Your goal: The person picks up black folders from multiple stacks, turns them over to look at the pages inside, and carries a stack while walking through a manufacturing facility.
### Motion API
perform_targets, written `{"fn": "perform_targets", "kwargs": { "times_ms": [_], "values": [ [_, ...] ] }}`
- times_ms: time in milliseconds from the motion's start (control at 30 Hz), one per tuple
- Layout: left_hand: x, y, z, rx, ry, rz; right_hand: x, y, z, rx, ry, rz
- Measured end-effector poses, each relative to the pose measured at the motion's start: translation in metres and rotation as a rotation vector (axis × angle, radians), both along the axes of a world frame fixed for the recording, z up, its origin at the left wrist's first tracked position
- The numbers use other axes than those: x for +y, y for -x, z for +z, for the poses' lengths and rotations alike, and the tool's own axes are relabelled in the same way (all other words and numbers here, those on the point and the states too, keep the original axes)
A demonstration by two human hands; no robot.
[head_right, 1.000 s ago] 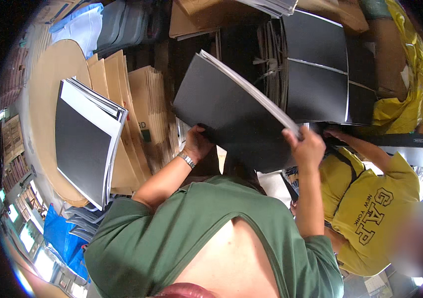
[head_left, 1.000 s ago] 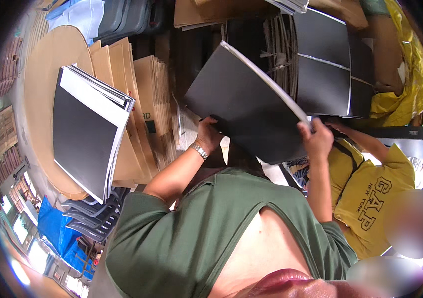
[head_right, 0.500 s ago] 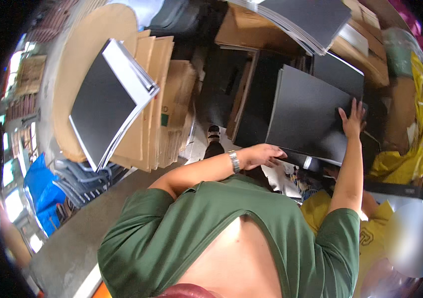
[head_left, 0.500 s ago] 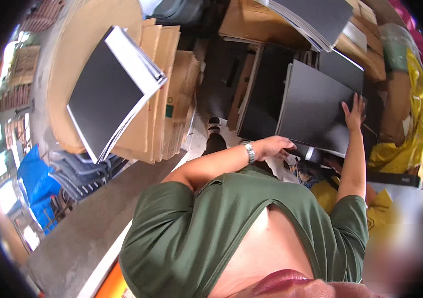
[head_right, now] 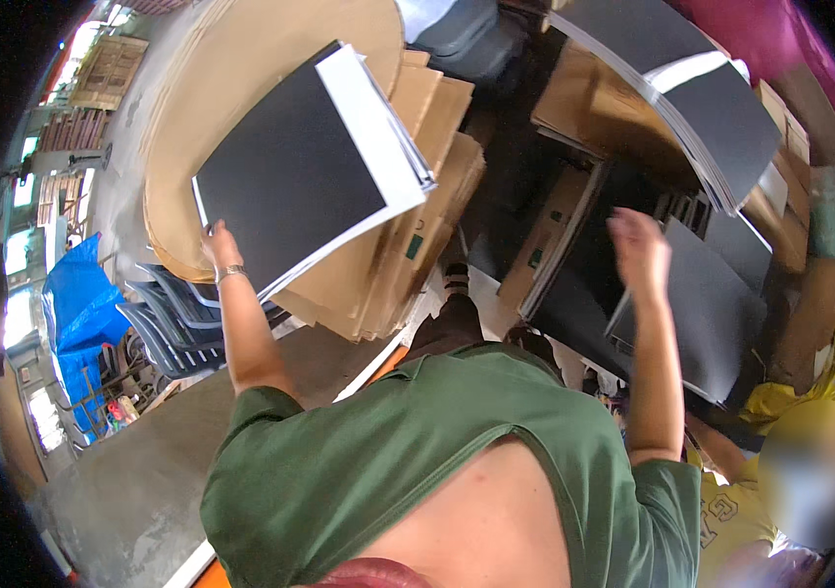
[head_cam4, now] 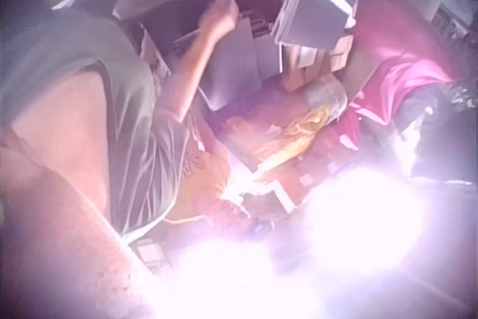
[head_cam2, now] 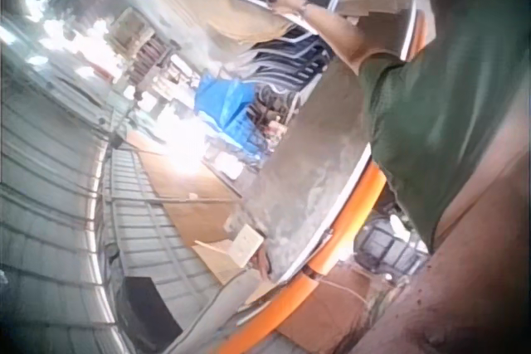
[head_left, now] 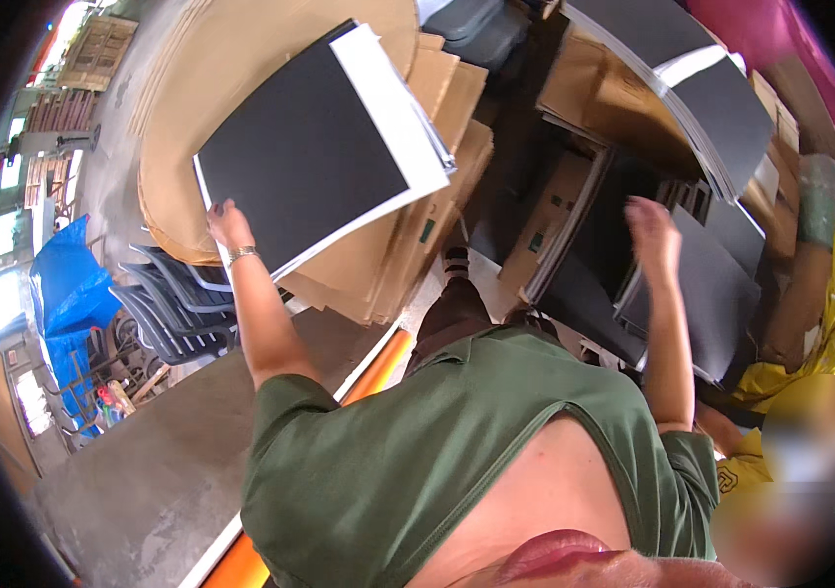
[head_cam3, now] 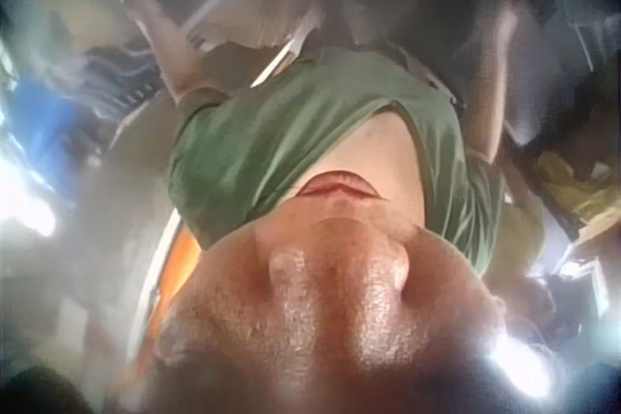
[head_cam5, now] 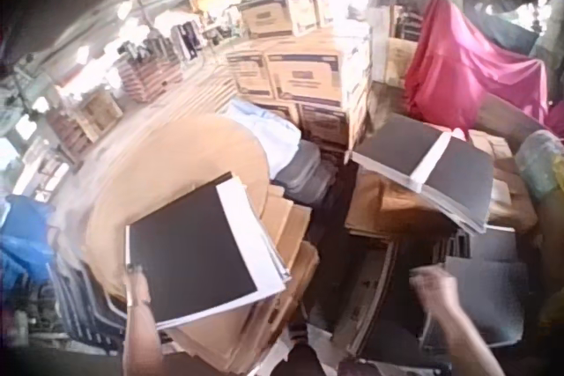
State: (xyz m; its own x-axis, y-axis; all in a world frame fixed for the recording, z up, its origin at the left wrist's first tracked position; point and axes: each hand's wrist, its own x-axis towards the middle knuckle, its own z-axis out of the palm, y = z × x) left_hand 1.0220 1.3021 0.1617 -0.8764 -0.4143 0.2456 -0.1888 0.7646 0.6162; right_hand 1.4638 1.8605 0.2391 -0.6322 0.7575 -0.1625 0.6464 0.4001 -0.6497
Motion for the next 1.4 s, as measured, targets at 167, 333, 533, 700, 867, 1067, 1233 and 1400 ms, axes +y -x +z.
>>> {"fn": "perform_targets", "kwargs": {
  "times_ms": [167, 333, 533, 700, 867, 1067, 1233, 1400],
  "values": [
    [-0.032, 0.043, -0.004, -0.454, -0.162, 0.068, -0.097, 0.185, -0.050, 0.397, 0.339, 0.461],
    [-0.040, 0.017, -0.004, -0.404, 0.117, -0.098, -0.125, 0.308, -0.085, -0.137, 0.324, 0.363],
    [-0.046, -0.016, 0.019, -0.478, 0.002, -0.103, -0.128, 0.276, -0.091, -0.046, 0.140, 0.386],
    [-0.081, 0.005, -0.003, -0.482, -0.289, -0.198, -0.149, 0.217, -0.055, -0.112, 0.255, 0.332],
    [-0.058, 0.061, -0.009, -0.493, -0.332, -0.172, -0.123, 0.230, -0.117, -0.064, 0.257, 0.239],
    [-0.046, 0.027, -0.009, -0.404, -0.192, -0.239, -0.108, 0.346, -0.088, -0.003, 0.614, 0.129],
    [-0.030, -0.013, -0.018, -0.388, -0.068, -0.292, -0.084, 0.312, -0.073, 0.005, 0.867, 0.134],
    [0.023, -0.029, -0.014, -0.384, 0.104, -0.449, -0.064, 0.203, -0.093, 0.017, 1.220, -0.103]
  ]
}}
